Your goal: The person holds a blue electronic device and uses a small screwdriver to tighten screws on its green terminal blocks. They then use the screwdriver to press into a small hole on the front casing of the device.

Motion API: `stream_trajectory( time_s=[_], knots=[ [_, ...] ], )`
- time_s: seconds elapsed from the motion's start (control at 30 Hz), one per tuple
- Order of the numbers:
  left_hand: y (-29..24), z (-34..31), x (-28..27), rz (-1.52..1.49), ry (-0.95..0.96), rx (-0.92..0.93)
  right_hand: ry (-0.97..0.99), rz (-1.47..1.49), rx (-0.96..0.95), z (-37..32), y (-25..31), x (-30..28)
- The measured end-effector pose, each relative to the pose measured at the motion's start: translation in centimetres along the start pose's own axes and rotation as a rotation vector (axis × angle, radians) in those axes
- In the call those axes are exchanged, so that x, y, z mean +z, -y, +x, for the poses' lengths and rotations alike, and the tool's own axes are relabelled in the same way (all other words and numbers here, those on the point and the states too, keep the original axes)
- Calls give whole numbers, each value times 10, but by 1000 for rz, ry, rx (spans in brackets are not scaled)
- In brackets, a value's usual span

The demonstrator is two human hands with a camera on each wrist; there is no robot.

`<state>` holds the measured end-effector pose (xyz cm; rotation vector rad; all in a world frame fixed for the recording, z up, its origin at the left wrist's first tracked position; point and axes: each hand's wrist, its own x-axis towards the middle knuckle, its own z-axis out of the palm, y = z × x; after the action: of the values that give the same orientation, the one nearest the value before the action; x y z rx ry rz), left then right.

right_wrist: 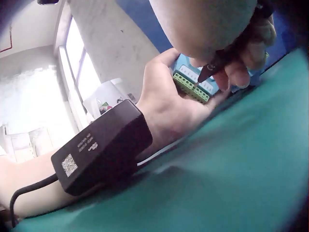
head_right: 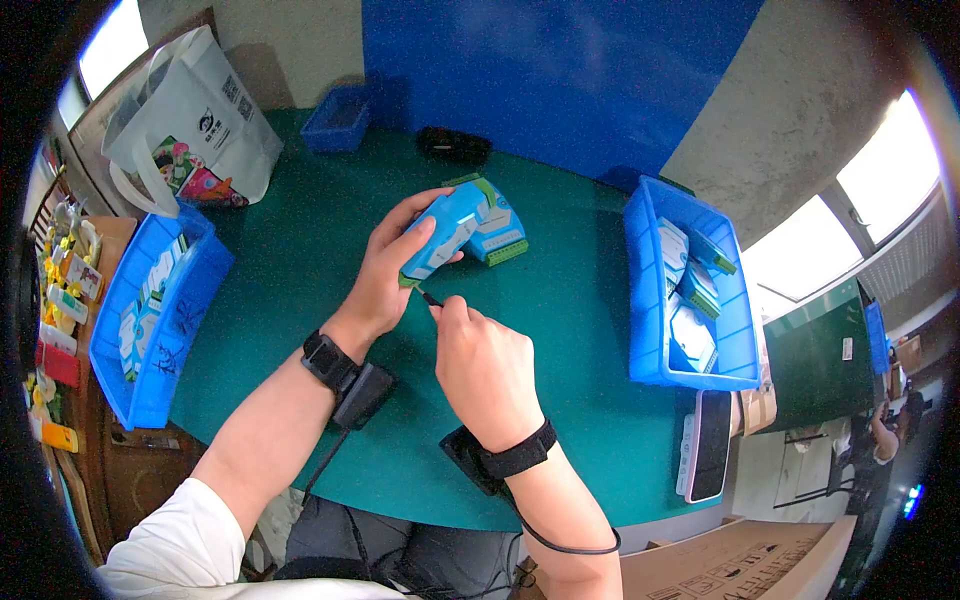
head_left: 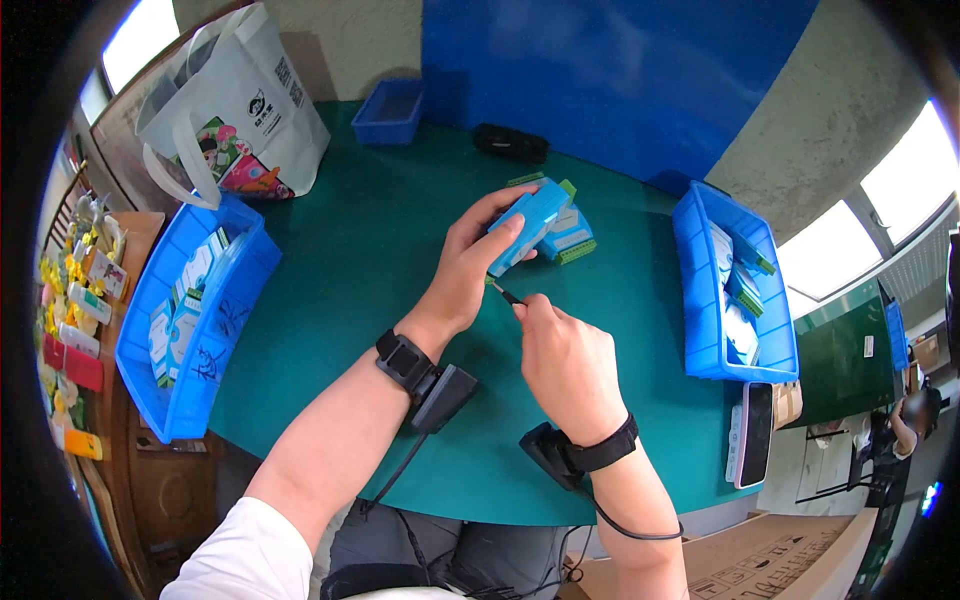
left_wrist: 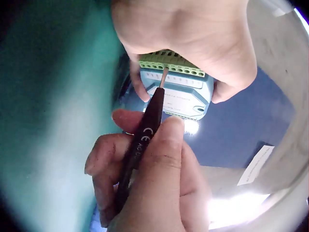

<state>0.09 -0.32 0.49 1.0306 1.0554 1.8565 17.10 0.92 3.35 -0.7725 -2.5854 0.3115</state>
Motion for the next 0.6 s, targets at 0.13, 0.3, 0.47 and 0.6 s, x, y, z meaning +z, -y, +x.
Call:
stream_trajectory(
  time_s=[0.13, 0.3, 0.47, 0.6],
  knots=[
    [1, 0, 1, -15, 1, 8, 75, 104, 74, 1, 2, -1],
    [0, 0, -1, -73, -30, -21, -47, 267, 7, 1, -11, 11],
    [1, 0, -1, -117, -72, -25, -85, 105, -61, 5, -12, 5],
    [1, 1, 0, -104, -112, 4, -136, -52, -101, 7, -10, -1]
  ],
)
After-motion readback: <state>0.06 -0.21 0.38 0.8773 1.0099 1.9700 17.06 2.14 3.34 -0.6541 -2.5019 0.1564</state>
